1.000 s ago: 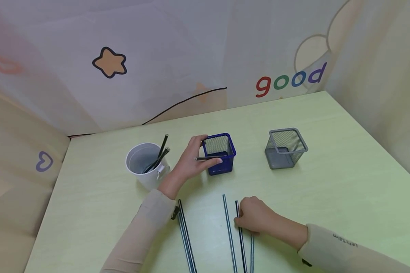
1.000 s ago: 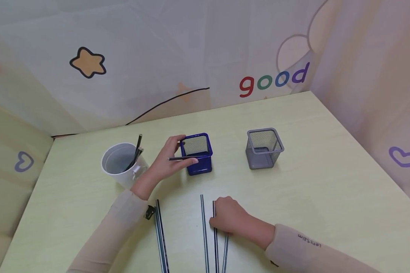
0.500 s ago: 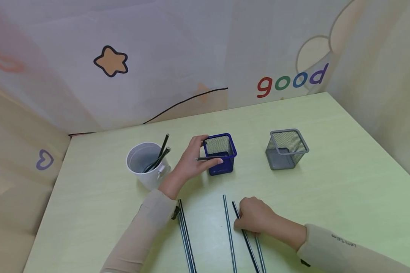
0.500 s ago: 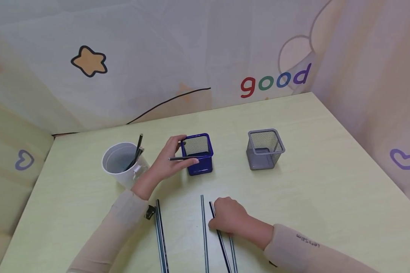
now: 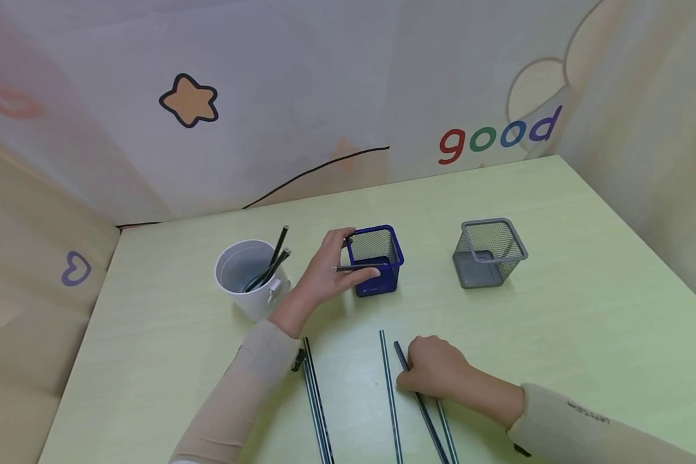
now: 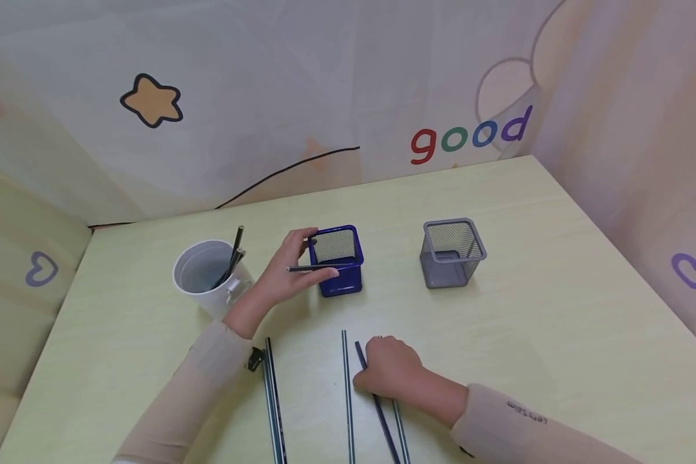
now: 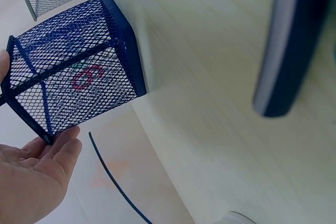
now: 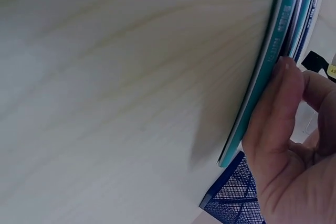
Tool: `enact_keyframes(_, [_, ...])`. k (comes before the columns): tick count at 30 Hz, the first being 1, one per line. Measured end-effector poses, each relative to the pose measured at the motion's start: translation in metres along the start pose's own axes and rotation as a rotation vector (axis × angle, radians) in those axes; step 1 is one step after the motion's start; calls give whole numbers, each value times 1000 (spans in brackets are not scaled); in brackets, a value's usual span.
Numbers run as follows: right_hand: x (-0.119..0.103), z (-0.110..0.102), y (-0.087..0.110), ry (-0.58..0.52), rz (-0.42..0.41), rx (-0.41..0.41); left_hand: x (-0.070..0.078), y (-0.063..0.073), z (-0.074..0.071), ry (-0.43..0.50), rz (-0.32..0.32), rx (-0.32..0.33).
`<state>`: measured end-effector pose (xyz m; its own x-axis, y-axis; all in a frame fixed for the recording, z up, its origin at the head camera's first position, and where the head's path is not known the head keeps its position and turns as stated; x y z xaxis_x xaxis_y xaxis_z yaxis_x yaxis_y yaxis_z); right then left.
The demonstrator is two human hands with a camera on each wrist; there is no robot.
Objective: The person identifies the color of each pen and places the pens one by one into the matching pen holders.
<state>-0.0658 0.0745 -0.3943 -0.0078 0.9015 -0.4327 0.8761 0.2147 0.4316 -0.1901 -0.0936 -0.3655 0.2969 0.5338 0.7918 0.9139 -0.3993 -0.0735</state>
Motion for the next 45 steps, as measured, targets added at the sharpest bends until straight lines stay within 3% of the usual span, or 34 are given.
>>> enact_keyframes(7, [1,-2,3,-80,11,-3,1,2,0,0,-12,-4])
enact_keyframes(18, [-4,-12,7,-117,-132,116,1,1,-1,-12,-11,-1])
enact_keyframes(37, [-8,-36,20,-179,-230,202,3,0,-3,-20,-22,6])
enact_keyframes(45, [-8,-46,30,-209,-229,226,0,-1,0,-19,-1,4])
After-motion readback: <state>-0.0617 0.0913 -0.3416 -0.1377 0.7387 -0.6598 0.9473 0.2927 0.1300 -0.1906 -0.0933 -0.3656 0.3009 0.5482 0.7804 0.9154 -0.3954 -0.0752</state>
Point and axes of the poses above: each hand's wrist, its own y-axis away from the middle knuckle, its own z-axis out of the palm, x = y × z, the point moved 3 cm from there along -y, towards the middle knuckle, and after that the axes turned 1 degree about -z, right-handed, at the moved point
